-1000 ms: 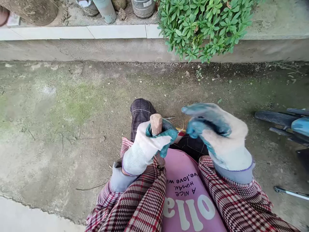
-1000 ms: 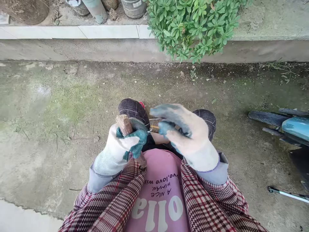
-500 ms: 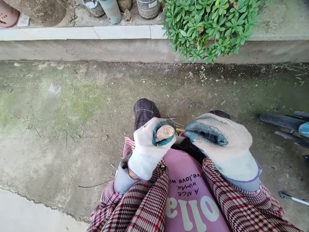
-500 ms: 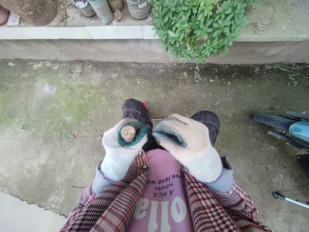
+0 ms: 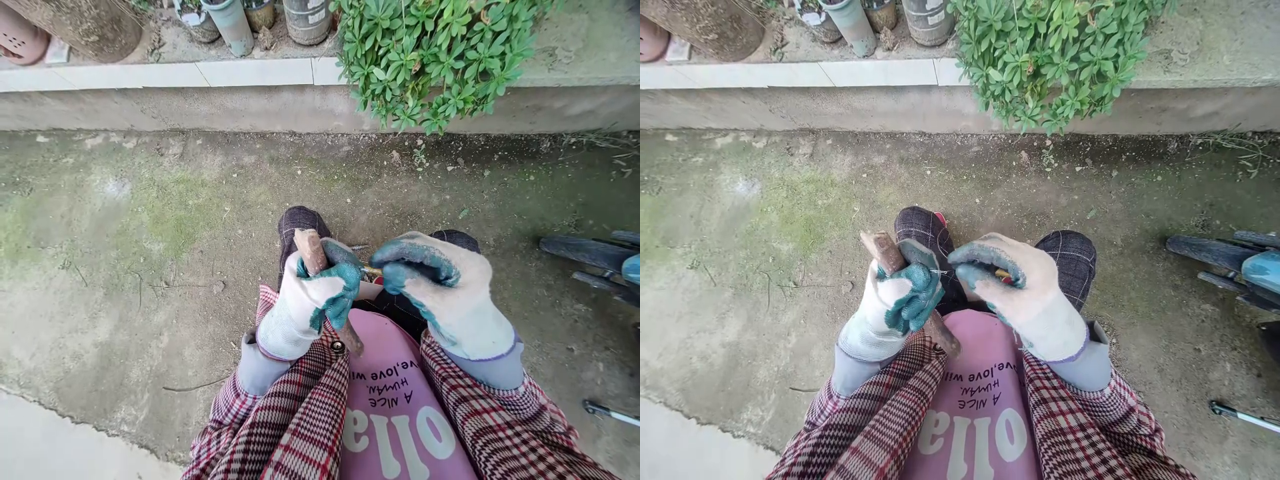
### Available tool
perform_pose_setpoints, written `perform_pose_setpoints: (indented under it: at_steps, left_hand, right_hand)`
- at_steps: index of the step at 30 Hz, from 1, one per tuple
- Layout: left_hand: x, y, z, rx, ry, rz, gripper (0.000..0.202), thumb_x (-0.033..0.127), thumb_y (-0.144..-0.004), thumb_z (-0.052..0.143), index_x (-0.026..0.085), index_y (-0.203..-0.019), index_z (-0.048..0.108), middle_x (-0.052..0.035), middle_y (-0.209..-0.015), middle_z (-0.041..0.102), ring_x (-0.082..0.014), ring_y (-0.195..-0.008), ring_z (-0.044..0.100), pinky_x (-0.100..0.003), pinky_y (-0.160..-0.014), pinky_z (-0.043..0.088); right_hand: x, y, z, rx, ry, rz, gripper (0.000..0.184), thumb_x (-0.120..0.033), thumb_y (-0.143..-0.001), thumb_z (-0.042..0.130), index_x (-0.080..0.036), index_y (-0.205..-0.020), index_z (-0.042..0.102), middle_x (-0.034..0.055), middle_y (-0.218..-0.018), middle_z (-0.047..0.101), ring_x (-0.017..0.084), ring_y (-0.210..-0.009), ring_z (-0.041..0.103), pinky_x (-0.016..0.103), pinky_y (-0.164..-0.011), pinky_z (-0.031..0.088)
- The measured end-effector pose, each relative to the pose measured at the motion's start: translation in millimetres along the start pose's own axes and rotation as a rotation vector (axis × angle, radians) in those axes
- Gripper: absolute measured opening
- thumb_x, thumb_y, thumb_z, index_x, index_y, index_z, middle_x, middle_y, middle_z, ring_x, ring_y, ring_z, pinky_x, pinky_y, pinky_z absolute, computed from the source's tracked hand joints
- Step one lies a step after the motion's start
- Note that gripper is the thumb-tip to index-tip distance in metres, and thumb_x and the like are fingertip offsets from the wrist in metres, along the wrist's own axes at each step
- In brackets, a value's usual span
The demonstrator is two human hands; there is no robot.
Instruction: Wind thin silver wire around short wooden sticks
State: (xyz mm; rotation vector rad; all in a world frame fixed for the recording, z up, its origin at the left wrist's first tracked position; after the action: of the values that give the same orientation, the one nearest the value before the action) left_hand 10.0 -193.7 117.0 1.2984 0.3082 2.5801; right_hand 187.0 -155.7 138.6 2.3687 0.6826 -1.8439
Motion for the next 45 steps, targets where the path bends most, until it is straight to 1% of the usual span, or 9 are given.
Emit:
perform_pose_setpoints:
  at_steps: [4,8,16,24,26,29,34,41,45]
  left_hand:
    - [-3,5,-5.3,0.113,-0.14,0.035,0.033,0.042,-0.076,0.089,0.017,-0.073,0.069,0.0054,-0.05,0.054,-0.0052,-0.036,0.043,-0.017,-0.035,0.041]
    - [-5,6,-9.0,0.083,-0.17,-0.002,0.032,0.045,-0.078,0.087,0.016,-0.078,0.074,0.0029,-0.052,0.058,-0.0066,-0.038,0.047,-0.018,-0.037,0.042]
    - [5,12,-8.5,0.267,-0.531,0.043,0.021,0.037,-0.082,0.084,0.018,-0.083,0.076,-0.0004,-0.069,0.071,-0.0117,-0.052,0.06,-0.021,-0.044,0.048]
    - [15,12,-0.8,0.208,-0.582,0.184,0.029,0.021,-0.073,0.091,0.019,-0.1,0.079,-0.0035,-0.098,0.08,-0.0164,-0.082,0.073,-0.024,-0.073,0.063]
    - [10,11,0.3,0.157,-0.495,0.128,0.039,0.024,-0.075,0.09,0.021,-0.112,0.078,-0.0041,-0.1,0.08,-0.0159,-0.075,0.073,-0.024,-0.065,0.061]
    - [-1,10,-1.5,0.12,-0.335,-0.02,0.041,0.034,-0.082,0.086,0.021,-0.119,0.076,-0.0002,-0.076,0.074,-0.0105,-0.049,0.058,-0.022,-0.045,0.05]
    - [-16,8,-4.8,0.108,-0.157,-0.11,0.042,0.029,-0.078,0.086,0.019,-0.117,0.075,0.0036,-0.062,0.067,-0.0085,-0.04,0.052,-0.02,-0.039,0.043]
    - [-18,6,2.1,0.086,-0.118,-0.105,0.041,0.033,-0.074,0.088,0.018,-0.108,0.072,0.0025,-0.069,0.069,-0.0106,-0.047,0.06,-0.023,-0.049,0.054]
    - [-15,5,0.1,0.086,-0.147,-0.139,0.033,0.035,-0.072,0.089,0.018,-0.093,0.071,0.0023,-0.067,0.068,-0.0095,-0.045,0.056,-0.02,-0.042,0.047]
  right_hand:
    - [-3,-2,-1,-0.001,-0.036,0.058,0.017,-0.021,-0.091,0.082,-0.033,-0.103,0.084,-0.002,-0.099,0.082,0.02,-0.089,0.078,0.033,-0.083,0.063]
    - [-3,-6,4,-0.075,-0.006,0.069,0.017,-0.017,-0.093,0.076,-0.03,-0.1,0.083,-0.002,-0.096,0.082,0.02,-0.086,0.078,0.035,-0.085,0.065]
    - [-20,-11,-1,-0.146,0.409,-0.133,0.017,-0.019,-0.096,0.069,-0.029,-0.103,0.08,-0.0001,-0.107,0.082,0.021,-0.089,0.079,0.033,-0.079,0.064]
    - [-25,-11,1,-0.086,0.379,-0.163,0.015,-0.017,-0.093,0.069,-0.027,-0.1,0.078,-0.0008,-0.097,0.081,0.018,-0.081,0.076,0.029,-0.072,0.06]
    - [-24,-9,4,-0.045,0.338,-0.141,0.017,-0.016,-0.091,0.07,-0.028,-0.099,0.078,-0.001,-0.097,0.08,0.018,-0.081,0.075,0.03,-0.071,0.06]
    - [-22,-4,8,0.036,0.333,-0.138,0.015,-0.018,-0.089,0.071,-0.028,-0.097,0.08,0.0009,-0.095,0.077,0.02,-0.081,0.073,0.034,-0.071,0.059]
    - [-19,3,13,0.166,0.391,-0.105,0.011,-0.025,-0.089,0.075,-0.03,-0.095,0.083,0.0021,-0.088,0.069,0.02,-0.078,0.067,0.037,-0.069,0.055]
    - [-12,-1,6,0.066,0.118,-0.033,0.018,-0.014,-0.083,0.075,-0.028,-0.091,0.082,0.0009,-0.085,0.071,0.02,-0.076,0.065,0.034,-0.063,0.054]
    - [-14,-8,-4,0.014,0.209,-0.06,0.015,-0.013,-0.082,0.076,-0.027,-0.086,0.079,-0.0005,-0.086,0.071,0.018,-0.075,0.066,0.033,-0.066,0.055]
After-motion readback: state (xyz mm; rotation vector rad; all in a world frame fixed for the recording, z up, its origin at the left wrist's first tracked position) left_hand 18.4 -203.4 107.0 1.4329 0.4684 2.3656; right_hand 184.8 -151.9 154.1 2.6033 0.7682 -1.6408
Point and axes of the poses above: each hand's wrist, its own y-axis away from the middle knuckle, its own z-axis out of the palm, x = y × z, the point moved 3 cm from there along -y, towards the middle knuckle
